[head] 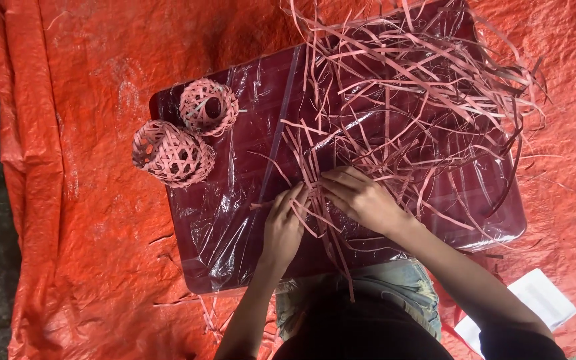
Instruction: Weaving thin strips of material to create a flat base for a basket.
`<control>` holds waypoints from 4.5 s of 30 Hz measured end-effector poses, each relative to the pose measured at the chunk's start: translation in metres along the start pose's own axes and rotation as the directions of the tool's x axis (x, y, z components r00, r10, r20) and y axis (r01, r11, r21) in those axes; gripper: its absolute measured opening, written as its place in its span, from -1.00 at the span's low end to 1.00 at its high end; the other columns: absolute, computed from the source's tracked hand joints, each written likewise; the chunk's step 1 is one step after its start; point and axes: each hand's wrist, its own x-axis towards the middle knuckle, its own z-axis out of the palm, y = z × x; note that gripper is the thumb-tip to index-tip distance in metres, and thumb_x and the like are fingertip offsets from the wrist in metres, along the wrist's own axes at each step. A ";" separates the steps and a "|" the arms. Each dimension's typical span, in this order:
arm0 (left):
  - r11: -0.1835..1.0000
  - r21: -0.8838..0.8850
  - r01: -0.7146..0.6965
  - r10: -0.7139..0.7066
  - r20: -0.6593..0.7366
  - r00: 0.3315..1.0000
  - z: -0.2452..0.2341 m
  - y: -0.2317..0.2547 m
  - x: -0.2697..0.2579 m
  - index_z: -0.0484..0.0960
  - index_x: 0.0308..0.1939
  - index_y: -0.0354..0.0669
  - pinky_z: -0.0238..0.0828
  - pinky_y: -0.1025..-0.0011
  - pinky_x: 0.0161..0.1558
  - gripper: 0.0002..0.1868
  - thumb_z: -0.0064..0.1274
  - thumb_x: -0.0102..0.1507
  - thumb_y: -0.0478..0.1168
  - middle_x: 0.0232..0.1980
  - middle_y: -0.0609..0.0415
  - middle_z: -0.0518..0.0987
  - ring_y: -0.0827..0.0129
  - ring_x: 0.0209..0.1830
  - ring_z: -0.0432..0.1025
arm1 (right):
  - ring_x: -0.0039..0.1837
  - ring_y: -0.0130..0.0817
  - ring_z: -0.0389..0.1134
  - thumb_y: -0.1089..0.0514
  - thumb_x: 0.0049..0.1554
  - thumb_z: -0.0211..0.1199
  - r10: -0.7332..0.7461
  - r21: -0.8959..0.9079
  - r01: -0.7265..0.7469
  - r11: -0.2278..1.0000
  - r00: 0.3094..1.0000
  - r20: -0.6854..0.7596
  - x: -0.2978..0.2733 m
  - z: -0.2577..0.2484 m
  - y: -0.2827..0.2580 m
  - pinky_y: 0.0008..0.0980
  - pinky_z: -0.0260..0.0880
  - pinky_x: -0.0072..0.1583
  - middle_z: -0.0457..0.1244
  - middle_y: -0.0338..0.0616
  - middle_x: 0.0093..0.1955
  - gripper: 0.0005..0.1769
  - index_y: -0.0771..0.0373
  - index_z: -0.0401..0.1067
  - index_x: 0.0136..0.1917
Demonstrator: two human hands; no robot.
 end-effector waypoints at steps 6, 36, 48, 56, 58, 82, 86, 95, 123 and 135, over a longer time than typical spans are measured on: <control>0.997 0.070 -0.035 0.032 0.043 0.999 -0.012 0.011 0.005 0.44 -0.02 -0.36 0.37 0.36 -0.01 -0.70 -0.08 0.15 -0.41 0.05 -0.08 0.41 0.19 -0.04 0.36 | 0.09 -0.17 0.28 0.35 0.00 0.12 0.098 0.250 -0.074 0.965 0.992 -0.084 0.000 -0.002 -0.001 -0.34 0.31 0.09 0.28 -0.03 -0.03 -0.79 0.37 0.41 -0.05; 0.991 0.099 0.090 -0.098 0.083 0.992 0.016 0.002 -0.011 0.42 0.05 -0.13 0.28 0.38 -0.02 -0.44 0.09 -0.04 -0.44 -0.09 0.05 0.40 0.26 -0.03 0.30 | 0.03 -0.26 0.23 0.37 0.03 0.01 0.014 -0.025 -0.012 1.000 0.995 0.099 -0.012 0.022 0.007 -0.42 0.29 0.08 0.26 -0.13 -0.14 -0.82 0.34 0.42 -0.13; 0.969 0.249 -0.007 -0.002 0.036 0.999 0.005 0.014 0.001 0.42 0.06 -0.16 0.26 0.44 -0.23 -0.62 -0.12 0.15 -0.45 -0.16 0.01 0.37 0.25 -0.13 0.31 | -0.01 -0.24 0.28 0.30 -0.10 0.26 0.213 0.174 -0.214 0.961 0.977 0.022 -0.026 0.045 0.025 -0.35 0.33 0.03 0.27 -0.14 -0.14 -0.63 0.27 0.34 0.02; 0.981 0.187 0.054 -0.062 0.039 0.997 0.003 0.012 0.003 0.44 0.05 -0.10 0.27 0.48 -0.28 -0.60 -0.05 0.11 -0.40 -0.23 0.08 0.35 0.32 -0.24 0.30 | -0.01 -0.15 0.25 0.28 -0.08 0.24 0.184 0.100 -0.182 0.978 0.983 -0.008 -0.005 0.029 0.005 -0.31 0.33 0.00 0.21 -0.07 -0.04 -0.72 0.27 0.36 -0.05; 0.977 0.206 0.045 -0.054 0.036 0.998 0.005 0.010 0.002 0.48 -0.01 -0.08 0.26 0.49 -0.30 -0.63 -0.01 0.10 -0.39 -0.23 0.09 0.36 0.33 -0.26 0.29 | 0.01 -0.17 0.21 0.25 -0.08 0.26 0.176 0.011 -0.176 0.984 0.984 -0.039 -0.014 0.035 0.007 -0.30 0.32 0.01 0.16 -0.10 -0.01 -0.75 0.25 0.37 -0.08; 0.954 0.298 0.024 0.000 -0.081 0.997 0.019 0.007 -0.008 0.58 -0.22 -0.07 0.31 0.50 -0.28 -0.83 0.02 0.11 -0.32 -0.34 0.07 0.39 0.30 -0.29 0.32 | -0.22 -0.30 0.21 0.31 -0.08 0.23 0.137 -0.435 -0.195 0.879 0.977 -0.163 -0.018 0.038 0.014 -0.37 0.33 -0.20 0.13 -0.18 -0.24 -0.80 0.21 0.46 -0.11; 0.956 0.292 0.020 0.015 -0.117 0.993 0.005 0.011 0.000 0.59 -0.29 -0.11 0.33 0.50 -0.28 -0.87 0.05 0.09 -0.35 -0.36 0.04 0.40 0.29 -0.32 0.32 | -0.28 -0.28 0.22 0.32 -0.06 0.20 0.136 -0.506 -0.175 0.845 0.984 -0.114 -0.021 0.037 0.021 -0.38 0.30 -0.24 0.09 -0.19 -0.32 -0.88 0.22 0.44 -0.19; 0.956 0.287 0.068 -0.031 -0.131 0.991 0.001 0.014 0.003 0.51 -0.27 -0.19 0.35 0.53 -0.25 -0.91 -0.03 0.15 -0.36 -0.35 0.06 0.46 0.34 -0.30 0.38 | -0.32 -0.39 0.23 0.24 -0.02 0.19 0.044 -0.526 -0.134 0.840 0.983 -0.179 -0.006 0.034 0.010 -0.49 0.31 -0.24 0.13 -0.27 -0.40 -0.84 0.14 0.43 -0.11; 0.949 0.301 0.092 -0.055 -0.128 0.990 0.007 0.012 -0.003 0.57 -0.39 -0.05 0.40 0.57 -0.28 -0.96 0.09 0.08 -0.28 -0.44 0.17 0.48 0.41 -0.31 0.39 | -0.32 -0.28 0.37 0.40 -0.01 0.10 0.723 0.480 -0.673 0.563 0.682 0.108 0.032 0.015 -0.013 -0.39 0.40 -0.20 0.33 -0.01 -0.28 -0.79 0.31 0.36 -0.07; 0.937 0.345 0.053 0.009 -0.176 0.984 0.008 0.017 -0.002 0.56 -0.46 -0.08 0.39 0.54 -0.25 -0.95 0.04 0.11 -0.29 -0.34 0.08 0.48 0.35 -0.30 0.38 | -0.07 -0.17 0.36 0.36 0.02 0.03 0.743 0.439 -0.715 0.544 0.654 0.142 0.029 0.007 -0.021 -0.29 0.34 -0.05 0.32 0.03 -0.17 -0.78 0.30 0.43 -0.07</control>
